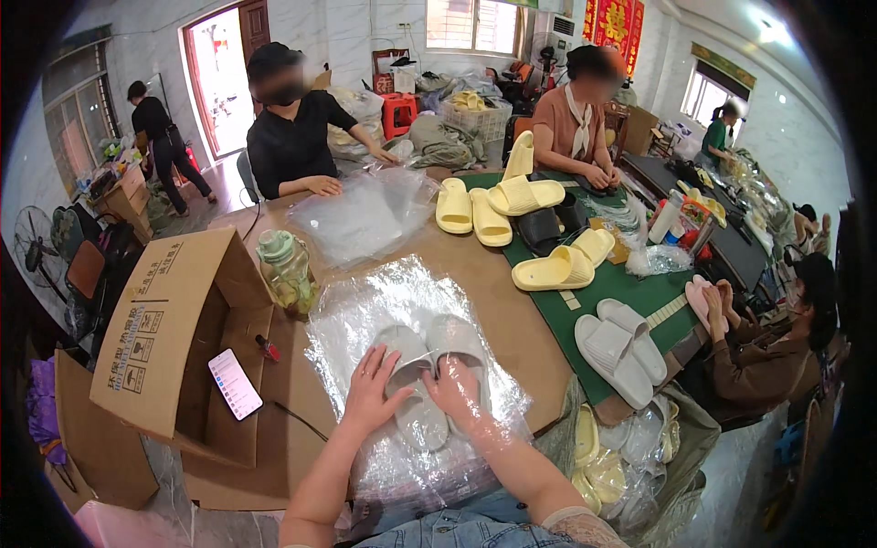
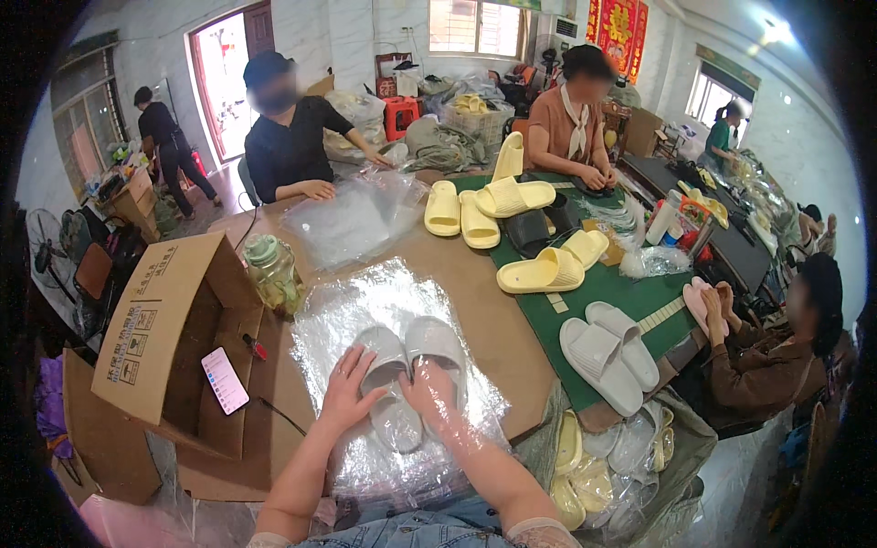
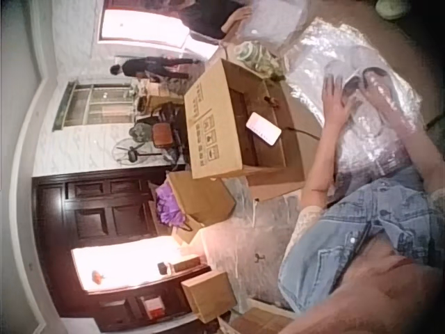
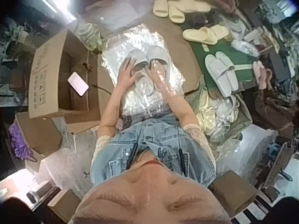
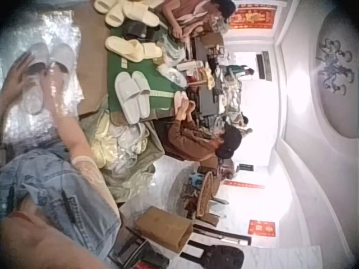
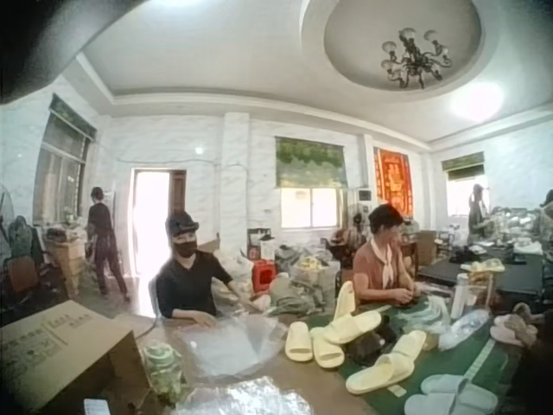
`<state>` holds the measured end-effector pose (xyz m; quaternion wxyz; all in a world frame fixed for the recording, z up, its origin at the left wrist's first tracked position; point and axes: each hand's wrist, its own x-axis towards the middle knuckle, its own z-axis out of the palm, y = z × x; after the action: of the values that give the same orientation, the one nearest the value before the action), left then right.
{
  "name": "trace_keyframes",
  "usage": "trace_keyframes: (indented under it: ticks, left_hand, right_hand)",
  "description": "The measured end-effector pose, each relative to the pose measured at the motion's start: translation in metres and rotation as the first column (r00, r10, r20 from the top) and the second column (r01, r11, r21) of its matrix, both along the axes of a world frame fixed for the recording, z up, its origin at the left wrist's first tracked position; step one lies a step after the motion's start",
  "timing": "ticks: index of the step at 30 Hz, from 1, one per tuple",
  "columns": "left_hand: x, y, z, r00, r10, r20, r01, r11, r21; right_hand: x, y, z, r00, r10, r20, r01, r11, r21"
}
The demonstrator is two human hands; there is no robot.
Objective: The person wraps pairs of yellow and white slippers in bubble wrap at a workbench. They pick up a pair, place it on a sheet of bubble wrap, fold the wrap around the slippers, and then set the wrapped package aside. The process is repeated for multiple pairs throughout the clip.
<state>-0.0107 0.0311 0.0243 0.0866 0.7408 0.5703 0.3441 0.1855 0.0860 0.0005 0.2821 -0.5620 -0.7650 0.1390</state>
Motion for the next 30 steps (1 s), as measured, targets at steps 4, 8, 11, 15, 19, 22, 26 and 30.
trace_keyframes:
  ticks: [4, 8, 11, 15, 19, 22, 26, 30]
  left_hand:
    - [-0.004, 0.003, -0.017, 0.99, -0.007, 0.143, 0.008, 1.0, -0.006]
    - [-0.003, 0.003, -0.014, 0.993, -0.007, 0.115, 0.009, 1.0, -0.011]
    - [-0.005, 0.003, -0.015, 0.993, -0.011, 0.121, 0.012, 1.0, -0.006]
    - [-0.007, 0.002, -0.016, 0.994, -0.004, 0.111, 0.004, 1.0, 0.002]
    - [-0.008, 0.003, -0.018, 0.992, -0.024, 0.126, 0.023, 1.0, 0.009]
    - [-0.008, 0.003, -0.015, 0.986, -0.039, 0.16, 0.033, 0.999, 0.035]
    - [-0.008, -0.001, -0.007, 0.993, -0.039, 0.114, 0.026, 0.993, 0.117]
    - [-0.002, 0.002, -0.006, 0.985, -0.07, 0.16, 0.048, 0.99, 0.135]
  right_hand:
    - [0.003, 0.005, -0.004, 0.999, 0.005, -0.044, -0.006, 1.0, -0.008]
    - [0.008, 0.005, -0.01, 0.995, 0.017, -0.096, -0.019, 1.0, -0.021]
    - [0.006, 0.003, -0.006, 0.992, 0.021, -0.122, -0.023, 1.0, -0.018]
    - [0.005, 0.001, 0.001, 0.997, 0.039, -0.065, -0.04, 0.999, -0.013]
    - [0.007, 0.002, -0.002, 0.998, 0.039, -0.053, -0.042, 0.998, -0.043]
    - [0.009, 0.005, -0.01, 0.996, 0.059, -0.062, -0.062, 0.997, -0.044]
    - [0.015, 0.001, -0.003, 0.98, 0.168, -0.105, -0.17, 0.985, -0.01]
    - [0.037, -0.026, -0.008, 0.91, 0.303, -0.284, -0.26, 0.949, 0.179]
